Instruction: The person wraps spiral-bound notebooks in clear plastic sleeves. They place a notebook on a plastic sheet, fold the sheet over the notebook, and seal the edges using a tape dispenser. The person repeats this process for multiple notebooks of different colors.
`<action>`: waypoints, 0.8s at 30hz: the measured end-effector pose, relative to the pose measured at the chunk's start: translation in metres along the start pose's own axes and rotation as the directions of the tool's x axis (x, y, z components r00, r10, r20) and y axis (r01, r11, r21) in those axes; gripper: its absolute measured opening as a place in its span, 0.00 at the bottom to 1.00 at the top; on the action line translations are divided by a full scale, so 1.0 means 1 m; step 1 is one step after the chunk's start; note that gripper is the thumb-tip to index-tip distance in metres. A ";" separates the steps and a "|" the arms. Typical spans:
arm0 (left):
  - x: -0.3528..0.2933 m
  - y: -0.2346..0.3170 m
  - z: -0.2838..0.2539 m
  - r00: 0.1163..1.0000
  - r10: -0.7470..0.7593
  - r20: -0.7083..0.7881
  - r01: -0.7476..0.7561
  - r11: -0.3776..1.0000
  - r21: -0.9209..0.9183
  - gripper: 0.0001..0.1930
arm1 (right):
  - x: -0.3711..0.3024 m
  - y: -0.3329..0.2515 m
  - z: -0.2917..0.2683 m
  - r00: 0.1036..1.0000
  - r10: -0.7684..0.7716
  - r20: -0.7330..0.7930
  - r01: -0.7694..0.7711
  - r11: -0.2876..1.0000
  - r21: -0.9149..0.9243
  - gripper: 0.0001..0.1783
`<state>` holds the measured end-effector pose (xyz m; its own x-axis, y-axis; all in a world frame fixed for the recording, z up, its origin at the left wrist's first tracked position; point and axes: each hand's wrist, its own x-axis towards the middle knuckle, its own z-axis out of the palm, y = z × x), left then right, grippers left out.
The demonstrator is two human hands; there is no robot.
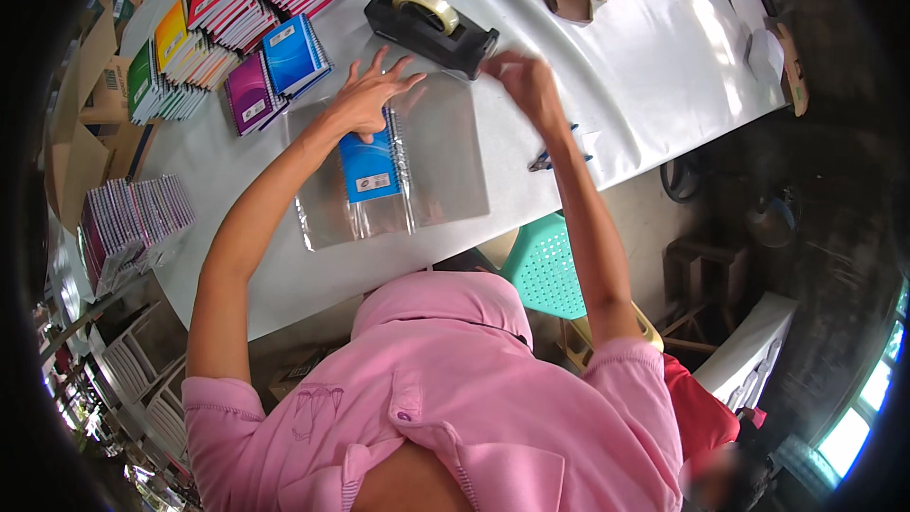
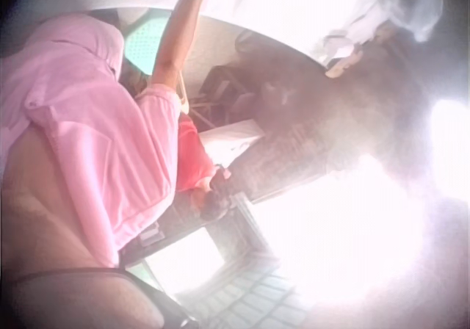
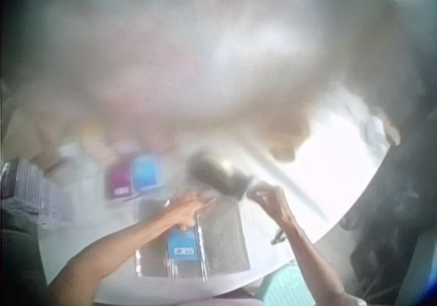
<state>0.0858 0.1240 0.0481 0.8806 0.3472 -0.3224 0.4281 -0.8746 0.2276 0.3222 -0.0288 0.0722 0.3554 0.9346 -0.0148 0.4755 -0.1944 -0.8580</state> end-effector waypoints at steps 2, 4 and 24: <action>0.008 0.006 -0.003 1.000 0.000 0.015 0.000 1.000 0.003 0.63 | 0.060 0.023 -0.020 0.994 -0.076 -0.080 0.065 0.989 -0.136 0.09; 0.005 0.003 -0.003 0.999 -0.028 0.017 0.028 0.999 0.032 0.57 | 0.087 0.037 -0.020 0.996 0.047 0.075 -0.040 0.995 -0.091 0.11; -0.012 -0.030 0.002 0.997 -0.029 -0.068 0.022 0.994 -0.106 0.69 | 0.036 0.054 -0.011 0.942 -0.018 -0.334 -0.267 0.559 -0.785 0.08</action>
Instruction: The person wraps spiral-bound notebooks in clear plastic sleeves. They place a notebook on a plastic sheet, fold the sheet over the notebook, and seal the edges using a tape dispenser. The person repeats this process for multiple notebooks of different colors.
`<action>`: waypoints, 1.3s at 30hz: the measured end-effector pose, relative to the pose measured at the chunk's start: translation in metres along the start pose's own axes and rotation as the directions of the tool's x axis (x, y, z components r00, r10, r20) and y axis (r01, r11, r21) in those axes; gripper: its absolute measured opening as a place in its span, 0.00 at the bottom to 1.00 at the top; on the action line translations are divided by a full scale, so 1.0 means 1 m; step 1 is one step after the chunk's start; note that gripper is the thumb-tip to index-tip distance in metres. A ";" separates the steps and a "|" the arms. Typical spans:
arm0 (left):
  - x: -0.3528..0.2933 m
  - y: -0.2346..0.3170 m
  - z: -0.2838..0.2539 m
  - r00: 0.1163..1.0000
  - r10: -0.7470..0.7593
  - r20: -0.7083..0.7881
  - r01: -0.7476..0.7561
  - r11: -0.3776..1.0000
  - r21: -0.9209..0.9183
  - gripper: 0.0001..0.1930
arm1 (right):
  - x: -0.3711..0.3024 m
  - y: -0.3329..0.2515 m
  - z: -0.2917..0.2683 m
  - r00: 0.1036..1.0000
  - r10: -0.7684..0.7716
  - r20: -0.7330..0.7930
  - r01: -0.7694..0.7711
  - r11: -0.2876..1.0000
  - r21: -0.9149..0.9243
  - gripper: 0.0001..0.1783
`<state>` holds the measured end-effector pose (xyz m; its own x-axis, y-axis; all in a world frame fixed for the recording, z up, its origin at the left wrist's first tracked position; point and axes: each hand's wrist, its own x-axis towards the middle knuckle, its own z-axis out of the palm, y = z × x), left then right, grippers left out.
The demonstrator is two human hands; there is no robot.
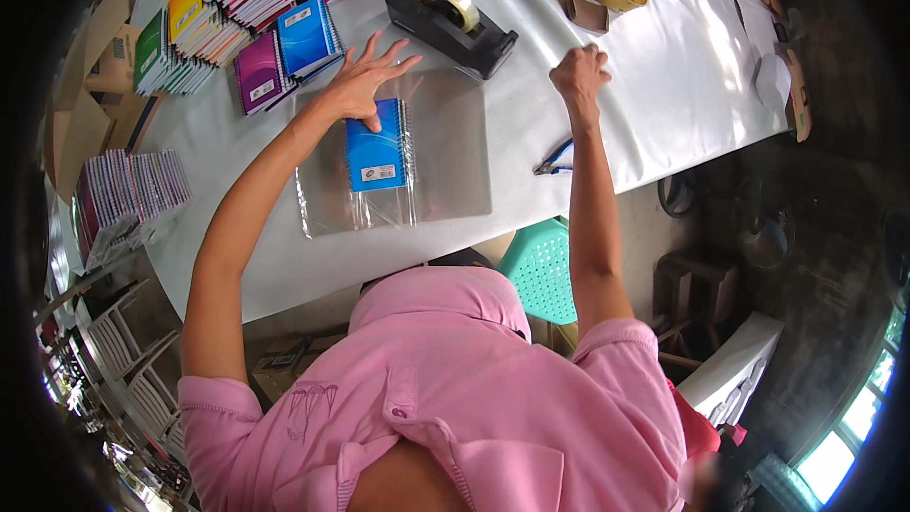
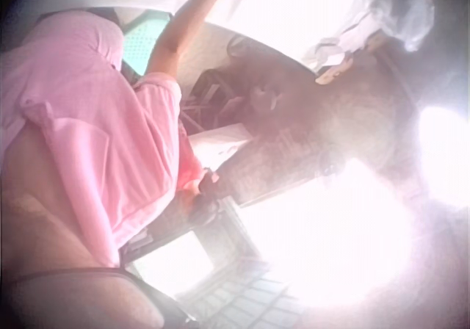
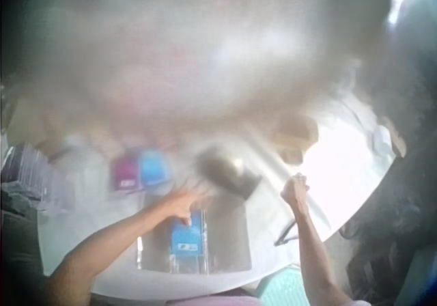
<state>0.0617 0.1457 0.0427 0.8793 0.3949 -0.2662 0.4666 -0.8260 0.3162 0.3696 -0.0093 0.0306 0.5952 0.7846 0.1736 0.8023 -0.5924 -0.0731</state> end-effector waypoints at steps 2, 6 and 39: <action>-0.003 -0.003 0.000 1.000 -0.025 0.007 0.025 0.999 -0.038 0.70 | -0.012 -0.023 -0.029 0.967 -0.128 0.220 0.063 0.957 0.283 0.09; 0.004 -0.012 0.008 1.000 0.005 -0.001 -0.005 0.996 -0.084 0.71 | -0.050 -0.126 -0.041 0.633 -0.572 0.522 -0.071 0.629 0.774 0.17; -0.155 0.046 0.046 0.899 -0.389 -0.203 -0.189 0.074 -0.979 0.45 | -0.149 -0.152 -0.049 0.850 -0.461 0.255 -0.252 0.070 0.965 0.58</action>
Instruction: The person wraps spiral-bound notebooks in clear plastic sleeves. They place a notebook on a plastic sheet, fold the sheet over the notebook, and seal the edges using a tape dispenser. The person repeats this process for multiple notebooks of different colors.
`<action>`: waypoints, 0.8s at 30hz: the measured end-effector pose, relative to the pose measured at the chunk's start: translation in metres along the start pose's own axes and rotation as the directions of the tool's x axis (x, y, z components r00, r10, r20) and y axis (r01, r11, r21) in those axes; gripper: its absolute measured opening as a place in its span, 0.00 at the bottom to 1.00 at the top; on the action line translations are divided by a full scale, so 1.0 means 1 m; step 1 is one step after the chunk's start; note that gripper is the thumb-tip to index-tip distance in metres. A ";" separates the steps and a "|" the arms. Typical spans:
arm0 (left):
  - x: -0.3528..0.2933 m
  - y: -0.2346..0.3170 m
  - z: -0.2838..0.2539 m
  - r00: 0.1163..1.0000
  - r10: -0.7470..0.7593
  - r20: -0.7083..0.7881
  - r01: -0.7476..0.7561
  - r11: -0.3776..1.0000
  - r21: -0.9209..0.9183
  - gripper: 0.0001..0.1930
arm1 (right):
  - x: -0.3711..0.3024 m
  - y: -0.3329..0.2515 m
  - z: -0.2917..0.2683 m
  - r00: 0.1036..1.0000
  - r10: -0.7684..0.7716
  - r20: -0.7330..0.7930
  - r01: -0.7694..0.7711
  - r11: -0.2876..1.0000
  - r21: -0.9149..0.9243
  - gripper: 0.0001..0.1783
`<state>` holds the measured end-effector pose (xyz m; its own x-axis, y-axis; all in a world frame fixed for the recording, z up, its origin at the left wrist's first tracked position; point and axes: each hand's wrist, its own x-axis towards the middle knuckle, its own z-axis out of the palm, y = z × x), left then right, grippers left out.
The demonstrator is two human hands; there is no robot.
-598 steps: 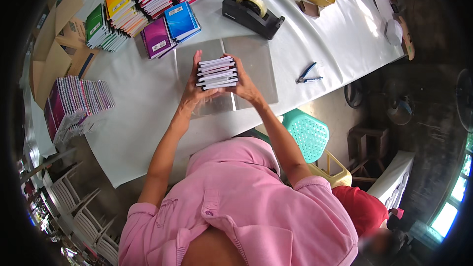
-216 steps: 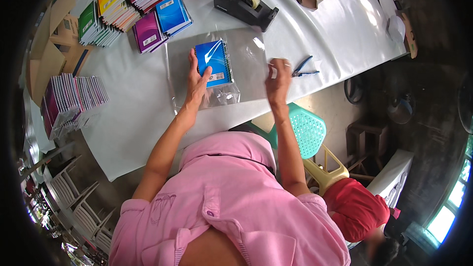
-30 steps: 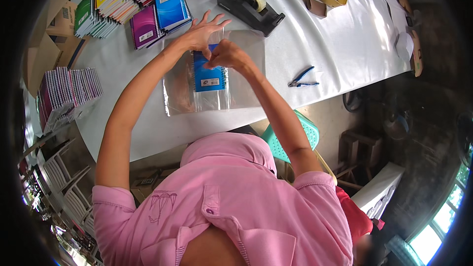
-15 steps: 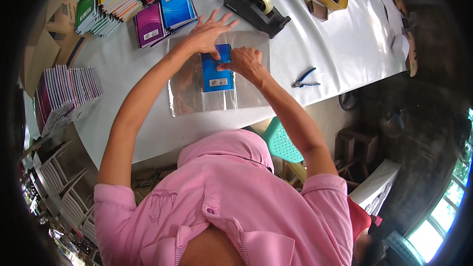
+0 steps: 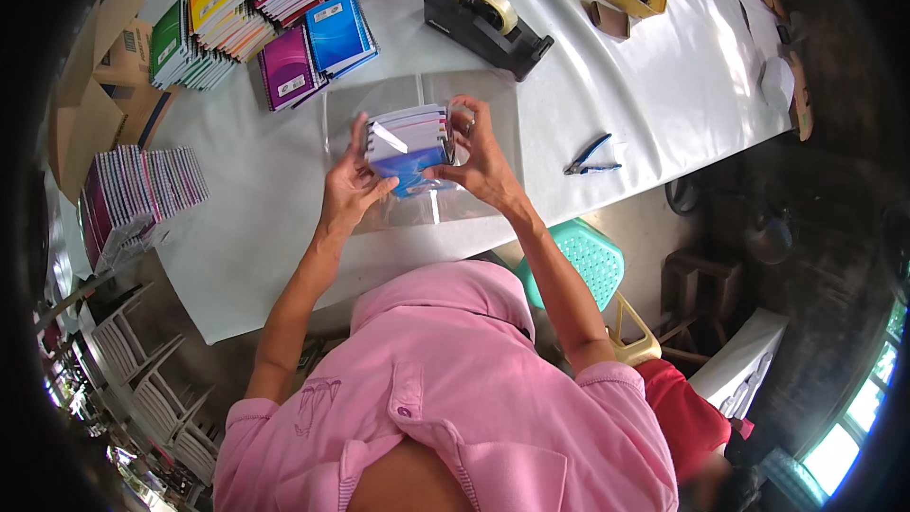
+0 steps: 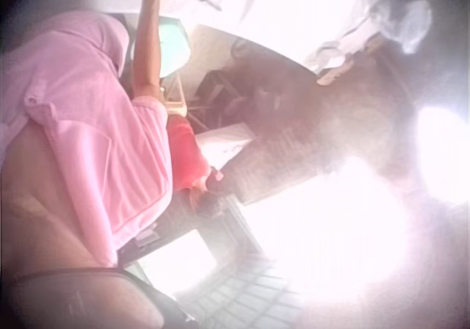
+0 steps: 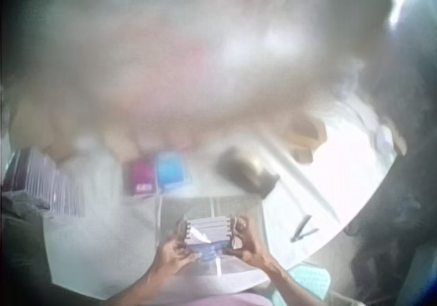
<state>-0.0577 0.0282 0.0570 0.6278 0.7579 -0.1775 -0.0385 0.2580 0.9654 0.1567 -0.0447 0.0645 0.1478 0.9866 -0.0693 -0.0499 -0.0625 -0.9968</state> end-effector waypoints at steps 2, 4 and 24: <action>-0.002 0.005 0.005 0.995 0.080 -0.054 -0.075 0.994 0.081 0.54 | -0.003 -0.001 0.000 0.994 -0.106 -0.022 0.104 0.992 -0.071 0.55; 0.007 -0.003 0.006 0.989 0.133 -0.063 -0.122 0.981 0.151 0.54 | 0.002 0.008 -0.003 0.984 -0.178 -0.032 0.167 0.964 -0.208 0.52; -0.001 0.008 -0.019 0.867 0.491 0.092 -0.398 0.568 0.721 0.28 | -0.015 0.017 -0.031 0.955 -0.294 0.026 0.291 0.922 -0.257 0.33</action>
<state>-0.0728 0.0412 0.0616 0.5969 0.7279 0.3374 0.2885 -0.5871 0.7563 0.1838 -0.0652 0.0476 0.1304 0.9648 0.2283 0.2510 0.1906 -0.9490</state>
